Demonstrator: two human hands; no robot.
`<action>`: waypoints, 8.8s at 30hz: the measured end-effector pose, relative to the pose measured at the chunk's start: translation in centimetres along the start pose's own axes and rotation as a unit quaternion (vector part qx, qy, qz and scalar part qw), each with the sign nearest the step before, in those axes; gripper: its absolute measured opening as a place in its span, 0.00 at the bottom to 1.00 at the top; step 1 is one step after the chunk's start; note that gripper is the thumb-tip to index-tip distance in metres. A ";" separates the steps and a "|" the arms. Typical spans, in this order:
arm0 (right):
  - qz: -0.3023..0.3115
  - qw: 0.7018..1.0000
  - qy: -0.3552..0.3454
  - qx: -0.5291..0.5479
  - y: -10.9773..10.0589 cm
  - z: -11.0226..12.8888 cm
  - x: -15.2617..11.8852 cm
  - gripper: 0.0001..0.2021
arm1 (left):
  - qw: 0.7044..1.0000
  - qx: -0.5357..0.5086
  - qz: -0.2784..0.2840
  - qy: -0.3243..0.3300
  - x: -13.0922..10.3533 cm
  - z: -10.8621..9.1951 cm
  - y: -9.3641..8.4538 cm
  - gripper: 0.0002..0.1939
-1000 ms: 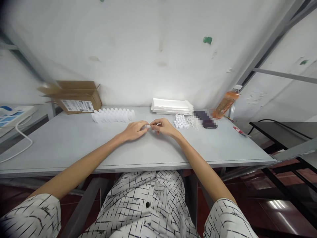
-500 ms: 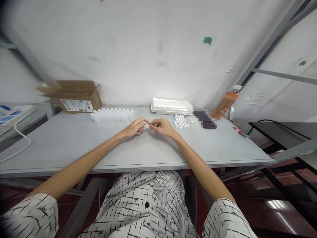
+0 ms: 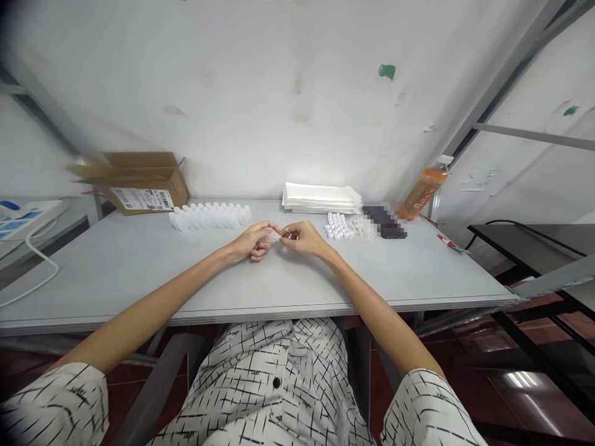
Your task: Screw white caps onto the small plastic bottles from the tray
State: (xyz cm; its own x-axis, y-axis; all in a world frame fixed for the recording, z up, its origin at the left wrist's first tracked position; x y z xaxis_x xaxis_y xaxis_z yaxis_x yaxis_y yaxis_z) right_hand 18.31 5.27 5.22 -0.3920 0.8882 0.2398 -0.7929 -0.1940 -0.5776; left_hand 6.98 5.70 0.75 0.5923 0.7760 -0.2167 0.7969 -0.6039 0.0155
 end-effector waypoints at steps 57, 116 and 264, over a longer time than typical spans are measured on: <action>0.002 0.999 -0.025 0.041 -0.7 0.2 0.0 0.13 | 0.811 0.510 -0.128 0.256 -1.8 -3.5 1.5 0.19; -0.105 0.972 -0.049 0.205 -0.3 -0.3 0.0 0.24 | 0.919 0.237 -0.140 0.284 -1.6 -5.8 -2.3 0.22; -0.001 1.000 -0.012 0.017 1.2 0.2 -0.5 0.19 | 0.981 0.064 -0.178 0.040 -0.3 -0.7 -2.4 0.13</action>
State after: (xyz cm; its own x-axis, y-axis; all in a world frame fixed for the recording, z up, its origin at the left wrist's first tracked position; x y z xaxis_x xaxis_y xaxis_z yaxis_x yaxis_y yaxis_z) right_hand 17.51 4.58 4.56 -0.4014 0.8783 0.2599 -0.8086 -0.2064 -0.5510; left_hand 5.00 7.08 1.50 0.2902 0.9507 -0.1092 0.9365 -0.3056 -0.1720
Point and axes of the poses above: each hand's wrist, its own x-axis towards the middle knuckle, its own y-axis out of the palm, z = x × y, the point moved 9 cm from there along x, towards the middle knuckle
